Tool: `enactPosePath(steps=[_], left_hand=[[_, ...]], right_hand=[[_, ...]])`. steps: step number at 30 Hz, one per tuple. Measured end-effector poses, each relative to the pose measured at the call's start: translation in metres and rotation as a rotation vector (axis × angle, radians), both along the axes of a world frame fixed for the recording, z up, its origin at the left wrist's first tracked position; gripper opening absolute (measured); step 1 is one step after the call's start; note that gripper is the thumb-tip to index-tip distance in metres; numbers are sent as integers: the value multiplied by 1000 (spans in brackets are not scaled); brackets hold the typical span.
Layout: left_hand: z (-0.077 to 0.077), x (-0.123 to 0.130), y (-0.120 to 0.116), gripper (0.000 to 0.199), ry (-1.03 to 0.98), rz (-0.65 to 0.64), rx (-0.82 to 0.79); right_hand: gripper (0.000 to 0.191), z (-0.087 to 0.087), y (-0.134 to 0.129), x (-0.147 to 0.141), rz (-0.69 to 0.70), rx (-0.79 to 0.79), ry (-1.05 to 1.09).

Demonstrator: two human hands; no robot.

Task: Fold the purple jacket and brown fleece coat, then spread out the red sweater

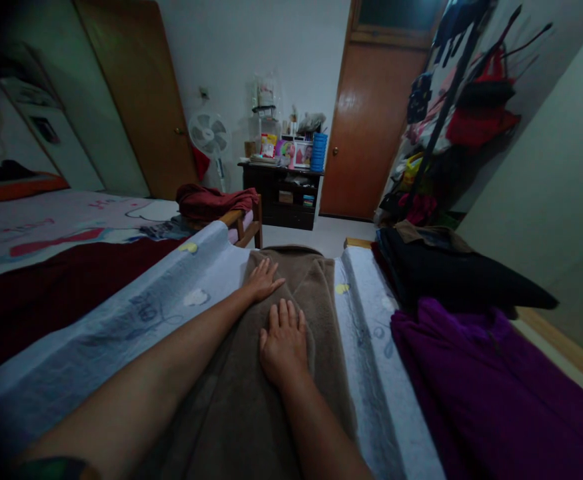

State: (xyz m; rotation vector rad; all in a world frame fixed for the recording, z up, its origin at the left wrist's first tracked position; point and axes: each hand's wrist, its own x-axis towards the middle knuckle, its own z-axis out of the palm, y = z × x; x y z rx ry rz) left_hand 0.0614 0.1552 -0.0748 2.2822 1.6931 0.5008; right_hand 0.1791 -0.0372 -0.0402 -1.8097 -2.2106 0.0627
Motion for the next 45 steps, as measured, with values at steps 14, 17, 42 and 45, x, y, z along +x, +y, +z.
enactPosePath(steps=[14,17,42,45], left_hand=[[0,0,2,74,120,-26,-12],[5,-1,-10,70,81,-45,-121],[47,-4,-296,75,184,-44,-141],[45,-9,-299,68,109,-37,-143]], right_hand=[[57,-2,0,-1,-4,-7,26],[56,-5,1,-1,-9,16,29],[58,12,-50,14,90,-292,99],[59,15,-82,24,166,-326,122]])
